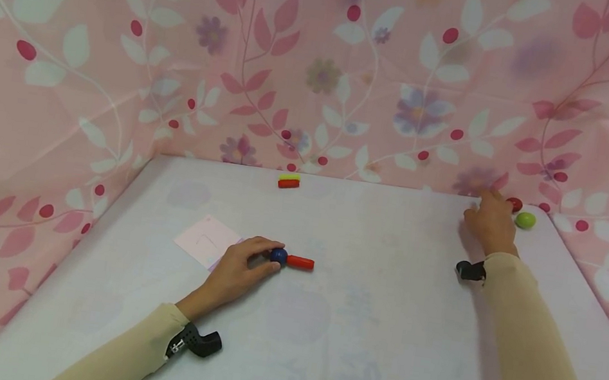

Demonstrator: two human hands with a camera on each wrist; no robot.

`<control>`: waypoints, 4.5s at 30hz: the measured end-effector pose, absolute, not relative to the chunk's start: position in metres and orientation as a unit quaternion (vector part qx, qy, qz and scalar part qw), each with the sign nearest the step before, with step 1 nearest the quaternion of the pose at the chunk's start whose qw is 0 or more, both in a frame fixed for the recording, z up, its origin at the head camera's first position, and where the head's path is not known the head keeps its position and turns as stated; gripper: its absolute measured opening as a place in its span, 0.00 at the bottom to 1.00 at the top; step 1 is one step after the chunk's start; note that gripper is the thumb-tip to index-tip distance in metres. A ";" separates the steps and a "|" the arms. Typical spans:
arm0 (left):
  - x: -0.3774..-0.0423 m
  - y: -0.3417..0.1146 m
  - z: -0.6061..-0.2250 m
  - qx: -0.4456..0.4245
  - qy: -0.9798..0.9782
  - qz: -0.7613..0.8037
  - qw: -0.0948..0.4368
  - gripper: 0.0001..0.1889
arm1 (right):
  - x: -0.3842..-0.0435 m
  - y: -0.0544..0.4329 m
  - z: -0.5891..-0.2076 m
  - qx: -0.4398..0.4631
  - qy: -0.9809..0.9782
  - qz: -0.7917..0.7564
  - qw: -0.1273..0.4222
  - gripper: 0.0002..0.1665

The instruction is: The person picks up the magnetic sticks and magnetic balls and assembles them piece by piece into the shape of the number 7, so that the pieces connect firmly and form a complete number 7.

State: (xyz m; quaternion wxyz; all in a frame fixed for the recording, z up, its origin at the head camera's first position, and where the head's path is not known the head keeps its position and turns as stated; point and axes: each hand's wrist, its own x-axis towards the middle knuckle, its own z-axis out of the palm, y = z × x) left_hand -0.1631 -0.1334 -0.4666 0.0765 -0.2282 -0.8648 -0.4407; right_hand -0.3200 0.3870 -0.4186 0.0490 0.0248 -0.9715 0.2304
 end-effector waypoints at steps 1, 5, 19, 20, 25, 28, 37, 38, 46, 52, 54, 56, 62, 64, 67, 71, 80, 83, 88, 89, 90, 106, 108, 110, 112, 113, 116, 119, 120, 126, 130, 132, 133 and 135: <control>-0.163 -0.133 -0.466 -0.229 -0.864 -0.441 0.077 0.20 | -0.320 0.388 -0.419 0.026 -0.972 0.228 0.050 0.32; -0.163 -0.133 -0.467 -0.231 -0.863 -0.443 0.081 0.20 | -0.320 0.390 -0.419 0.030 -0.973 0.222 0.053 0.32; -0.163 -0.131 -0.467 -0.230 -0.859 -0.451 0.077 0.20 | -0.321 0.404 -0.416 0.006 -0.973 0.230 -0.019 0.36; -0.163 -0.130 -0.467 -0.231 -0.859 -0.451 0.076 0.20 | -0.320 0.403 -0.415 0.003 -0.973 0.232 -0.015 0.35; -0.163 -0.131 -0.466 -0.229 -0.860 -0.449 0.077 0.20 | -0.318 0.400 -0.414 -0.002 -0.972 0.233 0.008 0.30; -0.162 -0.131 -0.466 -0.229 -0.862 -0.446 0.080 0.20 | -0.320 0.401 -0.417 0.004 -0.973 0.231 0.012 0.30; -0.161 -0.133 -0.465 -0.224 -0.861 -0.451 0.074 0.20 | -0.319 0.404 -0.426 -0.007 -0.971 0.238 0.013 0.32; -0.162 -0.132 -0.465 -0.224 -0.861 -0.450 0.074 0.20 | -0.318 0.404 -0.426 -0.009 -0.971 0.238 0.017 0.32; -0.163 -0.131 -0.466 -0.222 -0.865 -0.443 0.075 0.20 | -0.315 0.397 -0.425 -0.028 -0.966 0.255 0.026 0.32; -0.163 -0.132 -0.468 -0.228 -0.867 -0.436 0.083 0.20 | -0.311 0.385 -0.423 -0.024 -0.958 0.284 0.014 0.33; -0.163 -0.133 -0.468 -0.230 -0.866 -0.436 0.086 0.20 | -0.310 0.381 -0.425 -0.026 -0.957 0.289 0.012 0.34; -0.163 -0.133 -0.468 -0.232 -0.865 -0.436 0.087 0.20 | -0.308 0.377 -0.426 -0.029 -0.956 0.293 0.010 0.35; -0.163 -0.132 -0.468 -0.234 -0.865 -0.435 0.084 0.20 | -0.298 0.366 -0.424 -0.020 -0.951 0.309 0.014 0.35; -0.164 -0.132 -0.468 -0.233 -0.866 -0.436 0.083 0.20 | -0.294 0.362 -0.423 -0.017 -0.950 0.311 0.019 0.35; -0.164 -0.131 -0.468 -0.231 -0.865 -0.437 0.083 0.21 | -0.288 0.356 -0.422 -0.014 -0.950 0.312 0.024 0.34; -0.164 -0.132 -0.468 -0.230 -0.865 -0.439 0.082 0.20 | -0.280 0.348 -0.421 -0.004 -0.948 0.316 0.034 0.33; -0.163 -0.131 -0.468 -0.229 -0.864 -0.440 0.082 0.20 | -0.257 0.326 -0.422 0.039 -0.939 0.331 0.079 0.27; -0.162 -0.131 -0.467 -0.230 -0.864 -0.440 0.083 0.20 | -0.251 0.319 -0.421 0.043 -0.937 0.335 0.086 0.27; -0.162 -0.132 -0.469 -0.231 -0.863 -0.443 0.078 0.20 | -0.242 0.311 -0.420 0.054 -0.935 0.338 0.094 0.26; -0.162 -0.133 -0.469 -0.231 -0.863 -0.443 0.078 0.20 | -0.241 0.309 -0.420 0.055 -0.934 0.340 0.094 0.26; -0.162 -0.133 -0.469 -0.232 -0.863 -0.443 0.078 0.20 | -0.239 0.307 -0.419 0.055 -0.933 0.342 0.094 0.26; -0.164 -0.133 -0.470 -0.233 -0.861 -0.444 0.081 0.20 | -0.218 0.283 -0.417 0.099 -0.918 0.365 0.118 0.24; -0.164 -0.133 -0.470 -0.232 -0.862 -0.443 0.081 0.20 | -0.216 0.280 -0.417 0.102 -0.916 0.369 0.124 0.23; -0.163 -0.133 -0.469 -0.230 -0.863 -0.443 0.080 0.20 | -0.215 0.277 -0.417 0.103 -0.913 0.374 0.125 0.23; -0.163 -0.133 -0.469 -0.229 -0.864 -0.442 0.081 0.20 | -0.214 0.273 -0.417 0.104 -0.911 0.379 0.125 0.23; -0.163 -0.133 -0.469 -0.229 -0.864 -0.441 0.082 0.20 | -0.213 0.272 -0.417 0.104 -0.910 0.381 0.125 0.23; -0.162 -0.134 -0.469 -0.230 -0.864 -0.441 0.080 0.21 | -0.212 0.268 -0.418 0.104 -0.907 0.389 0.123 0.24; -0.162 -0.134 -0.469 -0.231 -0.864 -0.441 0.077 0.21 | -0.211 0.265 -0.417 0.106 -0.904 0.395 0.121 0.24; -0.162 -0.134 -0.469 -0.231 -0.864 -0.441 0.076 0.21 | -0.211 0.264 -0.417 0.107 -0.904 0.396 0.120 0.24; -0.161 -0.135 -0.469 -0.226 -0.865 -0.443 0.074 0.21 | -0.209 0.260 -0.416 0.108 -0.902 0.401 0.114 0.25; -0.161 -0.135 -0.470 -0.225 -0.865 -0.443 0.072 0.21 | -0.206 0.260 -0.417 0.096 -0.902 0.411 0.096 0.26; -0.161 -0.135 -0.471 -0.225 -0.864 -0.445 0.073 0.21 | -0.205 0.259 -0.417 0.093 -0.900 0.416 0.089 0.27; -0.161 -0.135 -0.471 -0.225 -0.864 -0.445 0.073 0.21 | -0.205 0.259 -0.417 0.092 -0.899 0.418 0.087 0.27; -0.161 -0.135 -0.470 -0.225 -0.864 -0.445 0.073 0.21 | -0.205 0.258 -0.417 0.091 -0.899 0.420 0.086 0.26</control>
